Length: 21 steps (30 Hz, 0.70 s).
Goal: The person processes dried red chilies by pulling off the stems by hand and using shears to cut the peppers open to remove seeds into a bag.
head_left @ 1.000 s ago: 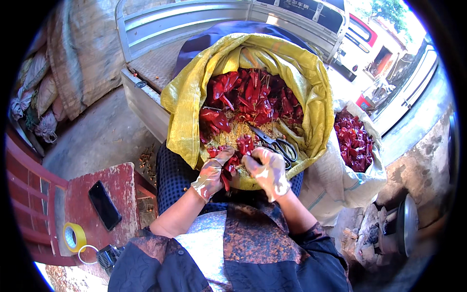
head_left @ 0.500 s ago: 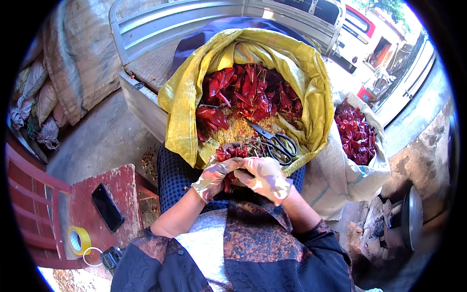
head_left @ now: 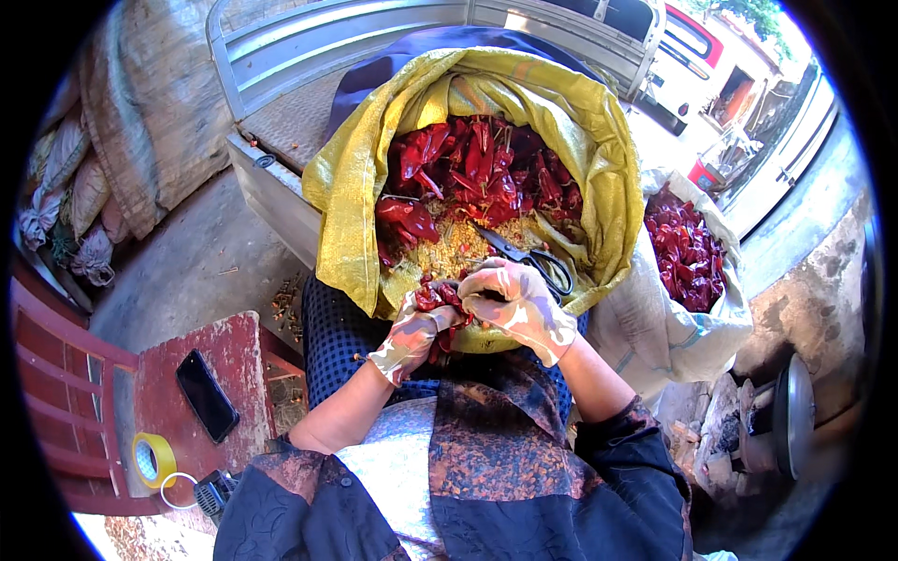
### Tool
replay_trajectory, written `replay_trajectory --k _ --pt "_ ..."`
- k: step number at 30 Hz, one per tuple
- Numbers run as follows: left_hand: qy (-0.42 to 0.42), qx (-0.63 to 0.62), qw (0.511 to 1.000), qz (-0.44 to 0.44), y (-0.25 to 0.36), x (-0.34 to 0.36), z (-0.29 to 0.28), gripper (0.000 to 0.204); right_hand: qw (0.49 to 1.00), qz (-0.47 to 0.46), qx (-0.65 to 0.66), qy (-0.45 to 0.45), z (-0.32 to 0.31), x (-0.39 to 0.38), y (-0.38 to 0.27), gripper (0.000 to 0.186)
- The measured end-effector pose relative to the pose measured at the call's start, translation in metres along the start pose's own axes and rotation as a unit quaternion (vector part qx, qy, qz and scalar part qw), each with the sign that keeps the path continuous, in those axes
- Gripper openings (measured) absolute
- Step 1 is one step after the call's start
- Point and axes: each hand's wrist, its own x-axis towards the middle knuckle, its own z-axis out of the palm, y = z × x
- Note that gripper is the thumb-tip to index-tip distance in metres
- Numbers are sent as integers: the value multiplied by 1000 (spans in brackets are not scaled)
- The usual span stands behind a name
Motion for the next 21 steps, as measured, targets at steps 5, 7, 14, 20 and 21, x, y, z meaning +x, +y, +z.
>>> replay_trajectory --k 5,7,14,20,21 --pt "-35 20 998 -38 8 -4 2 28 999 -19 -9 26 2 -8 -9 13" --pt "-74 16 996 -50 15 -7 0 29 999 -28 -17 13 3 -12 -7 16" --pt "-105 -24 992 -64 -15 -3 -19 37 993 -92 69 40 11 -28 -2 19" --pt "-57 -65 995 -59 -18 -3 -11 32 961 45 224 159 34 -24 -1 10" --pt "-55 -45 996 -45 -14 -4 -7 31 947 84 264 162 34 -24 -1 9"
